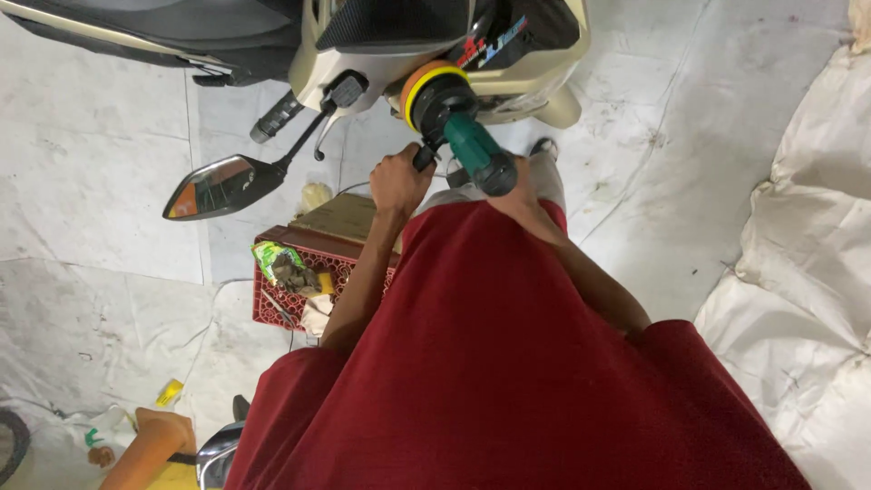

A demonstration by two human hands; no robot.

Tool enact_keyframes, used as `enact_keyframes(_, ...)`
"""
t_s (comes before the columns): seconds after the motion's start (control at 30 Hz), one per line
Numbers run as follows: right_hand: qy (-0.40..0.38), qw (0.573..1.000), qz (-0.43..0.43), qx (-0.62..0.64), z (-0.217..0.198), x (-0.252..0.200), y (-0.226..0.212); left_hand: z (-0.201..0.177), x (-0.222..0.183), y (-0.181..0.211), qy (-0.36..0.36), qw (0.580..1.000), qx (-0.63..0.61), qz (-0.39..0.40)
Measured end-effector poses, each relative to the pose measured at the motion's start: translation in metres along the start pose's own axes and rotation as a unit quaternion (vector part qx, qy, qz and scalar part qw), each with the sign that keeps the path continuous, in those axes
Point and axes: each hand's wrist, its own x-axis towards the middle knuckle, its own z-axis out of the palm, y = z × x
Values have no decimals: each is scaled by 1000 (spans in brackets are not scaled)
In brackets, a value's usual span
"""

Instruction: The person uses a handheld electric polisher with a yellow pad to buff the front fairing of a beige motorcycle. They systematically move the tool across the plastic bodywork, covering the area around the headlight and the lower front panel.

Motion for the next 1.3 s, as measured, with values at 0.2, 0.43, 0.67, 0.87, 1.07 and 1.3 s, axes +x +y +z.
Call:
enact_keyframes(0.2, 82, 979, -56, -179, 3, -32, 89, 22, 13, 29, -30, 998, -27, 39)
enact_keyframes(0.43, 60, 982, 130, 124, -90, -9, 78, 59, 42, 99, -70, 997, -19, 35)
enact_keyframes(0.67, -43, 989, 135, 41, -196, 49, 92, 94, 80, 168, -59, 996, -62, 23)
enact_keyframes(0.87, -179, 963, 187, -70, -264, 93, 97, 129, 86, 208, -65, 986, -142, -51)
enact_keyframes(1.07, -307, 934, 162, -87, -298, 126, 99, 157, 72, 231, -86, 973, -173, -129)
enact_keyframes(1.3, -375, 899, 216, -69, -279, 138, 141, 167, 68, 230, -38, 976, -153, -153)
